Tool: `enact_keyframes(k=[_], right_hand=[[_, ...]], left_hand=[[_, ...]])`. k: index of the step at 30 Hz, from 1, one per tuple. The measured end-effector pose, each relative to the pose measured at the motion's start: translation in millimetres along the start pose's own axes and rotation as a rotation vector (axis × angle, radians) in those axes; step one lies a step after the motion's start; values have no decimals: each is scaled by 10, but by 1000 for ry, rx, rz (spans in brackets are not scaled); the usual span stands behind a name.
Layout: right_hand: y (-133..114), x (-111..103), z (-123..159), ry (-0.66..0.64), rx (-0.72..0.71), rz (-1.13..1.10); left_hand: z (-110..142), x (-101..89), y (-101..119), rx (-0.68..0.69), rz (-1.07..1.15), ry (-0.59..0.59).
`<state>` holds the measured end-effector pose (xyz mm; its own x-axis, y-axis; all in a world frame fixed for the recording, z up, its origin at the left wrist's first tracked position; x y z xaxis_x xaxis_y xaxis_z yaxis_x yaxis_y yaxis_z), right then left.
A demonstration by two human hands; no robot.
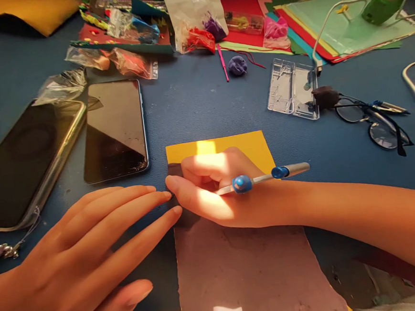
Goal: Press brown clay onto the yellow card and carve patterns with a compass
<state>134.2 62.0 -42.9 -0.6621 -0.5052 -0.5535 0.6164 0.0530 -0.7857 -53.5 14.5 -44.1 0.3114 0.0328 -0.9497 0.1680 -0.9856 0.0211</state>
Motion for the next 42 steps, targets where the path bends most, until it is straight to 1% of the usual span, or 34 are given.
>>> enact_keyframes(k=[9, 13, 17, 23, 27, 32, 38, 42], right_hand=[[-34, -15, 7, 27, -51, -4], [-36, -17, 13, 18, -27, -7], [-30, -14, 25, 12, -28, 5], [-26, -14, 43, 40, -43, 37], [-33, -15, 24, 30, -54, 65], [-37, -16, 8, 27, -73, 82], [-11, -9, 7, 10, -23, 103], [-7, -19, 13, 28, -20, 115]], left_hand=[[-21, 90, -28, -34, 0, -105], [-25, 99, -17, -57, 15, -107], [-28, 106, -17, -121, 41, -94], [-16, 106, -25, -61, 31, -118], [-16, 108, -25, -35, 41, -136], [-24, 110, -31, -48, 54, -136], [-23, 113, -32, -40, 55, -124], [-21, 106, -37, -33, 56, -117]])
Point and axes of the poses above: each hand's wrist, its own z-axis away from the middle knuckle, its own x-axis out of the palm, y = z × x, the point moved 3 cm from there along -z, towards the middle knuckle, and after that the axes turned 14 degrees about x, right-handed, at the moved point
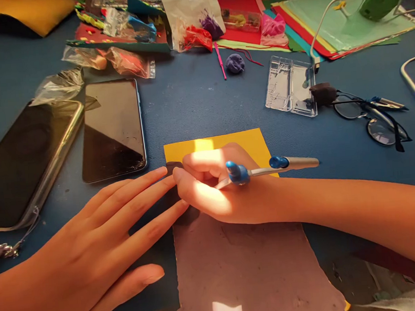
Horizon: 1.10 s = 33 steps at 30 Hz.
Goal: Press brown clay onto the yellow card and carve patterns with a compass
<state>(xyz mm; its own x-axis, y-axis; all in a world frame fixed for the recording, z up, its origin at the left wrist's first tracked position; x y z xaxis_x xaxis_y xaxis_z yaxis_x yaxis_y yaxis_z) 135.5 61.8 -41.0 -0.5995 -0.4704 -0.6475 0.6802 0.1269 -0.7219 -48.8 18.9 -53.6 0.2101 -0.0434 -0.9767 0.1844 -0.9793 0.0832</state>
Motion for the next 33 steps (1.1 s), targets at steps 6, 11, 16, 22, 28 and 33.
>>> enact_keyframes(k=[6, 11, 16, 22, 28, 33], right_hand=[[-3, -5, 7, 34, -4, -8], [5, -11, 9, 55, 4, -4], [12, -10, 13, 85, -4, 2], [34, 4, 33, 155, -22, -10], [29, -7, 37, 146, -34, -18], [1, -13, 27, 103, -22, -18]], left_hand=[[-13, 24, 29, -4, 3, -19], [-26, 36, 41, -65, 14, 16], [1, -7, 24, 40, 5, 2], [14, -8, 29, 17, -7, 15], [-8, 0, 18, 0, 13, 15], [22, -32, 17, 53, -25, 39]])
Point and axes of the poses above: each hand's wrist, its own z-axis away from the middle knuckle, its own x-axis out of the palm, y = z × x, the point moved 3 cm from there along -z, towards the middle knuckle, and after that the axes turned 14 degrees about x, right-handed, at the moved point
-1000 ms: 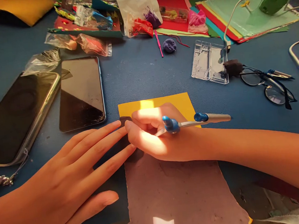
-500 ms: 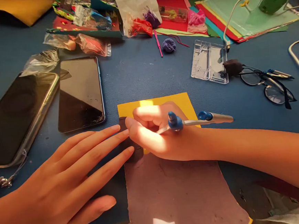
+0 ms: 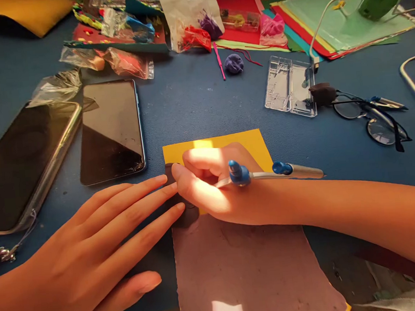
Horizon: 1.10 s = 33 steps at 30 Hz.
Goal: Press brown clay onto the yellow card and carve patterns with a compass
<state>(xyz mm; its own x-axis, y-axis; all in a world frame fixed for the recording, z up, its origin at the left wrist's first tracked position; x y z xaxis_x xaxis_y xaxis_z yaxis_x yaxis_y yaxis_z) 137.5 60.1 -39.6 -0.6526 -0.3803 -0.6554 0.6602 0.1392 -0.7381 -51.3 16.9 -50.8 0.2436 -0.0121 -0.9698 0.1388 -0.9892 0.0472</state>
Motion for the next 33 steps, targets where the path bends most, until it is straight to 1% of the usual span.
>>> enact_keyframes(k=[3, 6, 12, 20, 29, 33], right_hand=[[-12, 0, -12, -8, 4, -1], [-23, -13, -19, 1, 2, -2], [-15, -29, -9, -61, 90, 69], [24, 12, -17, -66, 45, -36], [13, 17, -31, -96, 32, -60], [11, 19, -30, -80, 8, -60]], left_hand=[[13, -22, 19, 32, -4, 38], [17, -32, 30, 30, 13, 66], [22, -32, 26, 26, 3, 57], [16, -40, 26, 38, -9, 46], [12, -27, 26, 36, -4, 41], [11, -37, 29, 29, 0, 57]])
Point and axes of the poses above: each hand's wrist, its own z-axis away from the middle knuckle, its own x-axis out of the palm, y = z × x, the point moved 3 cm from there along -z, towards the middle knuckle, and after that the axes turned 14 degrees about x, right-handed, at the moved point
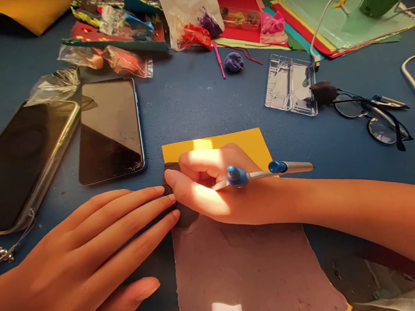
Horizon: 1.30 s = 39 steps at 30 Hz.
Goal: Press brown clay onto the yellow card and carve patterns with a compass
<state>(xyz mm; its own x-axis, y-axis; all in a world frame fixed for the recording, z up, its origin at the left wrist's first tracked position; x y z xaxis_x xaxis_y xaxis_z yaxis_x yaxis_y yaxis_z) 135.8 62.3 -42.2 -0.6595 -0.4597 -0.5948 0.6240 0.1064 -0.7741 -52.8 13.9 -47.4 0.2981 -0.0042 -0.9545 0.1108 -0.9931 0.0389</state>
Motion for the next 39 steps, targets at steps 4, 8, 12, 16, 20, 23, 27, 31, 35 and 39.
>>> enact_keyframes(k=[4, 8, 12, 16, 20, 23, 27, 31, 35, 39], right_hand=[[-15, 3, -3, 5, -12, 18], [-17, -1, 1, 10, -12, 52], [-16, -7, 1, -7, 14, 79], [-16, -1, -2, -7, 28, 109], [13, 16, -1, 35, 4, 126], [29, 21, 3, 61, -13, 118], [10, 6, 14, 85, -45, 101], [-6, -15, 23, 106, -36, 65], [-2, -11, 19, 102, -24, 59], [-22, -22, 6, 142, -21, 58]], left_hand=[[-8, 0, 8, 7, -10, -15], [-13, -1, 4, -4, 10, -8], [-15, -2, -3, -8, 7, -6], [-15, 6, 2, -2, -2, -8], [-15, 10, 6, -10, 3, 4], [-12, 10, 6, 0, -7, 1], [-5, 2, 4, 5, -15, 0], [-6, 4, 10, 12, -10, -3], [-13, 14, 13, 6, -10, -5], [-15, 26, 17, -2, -6, -1]])
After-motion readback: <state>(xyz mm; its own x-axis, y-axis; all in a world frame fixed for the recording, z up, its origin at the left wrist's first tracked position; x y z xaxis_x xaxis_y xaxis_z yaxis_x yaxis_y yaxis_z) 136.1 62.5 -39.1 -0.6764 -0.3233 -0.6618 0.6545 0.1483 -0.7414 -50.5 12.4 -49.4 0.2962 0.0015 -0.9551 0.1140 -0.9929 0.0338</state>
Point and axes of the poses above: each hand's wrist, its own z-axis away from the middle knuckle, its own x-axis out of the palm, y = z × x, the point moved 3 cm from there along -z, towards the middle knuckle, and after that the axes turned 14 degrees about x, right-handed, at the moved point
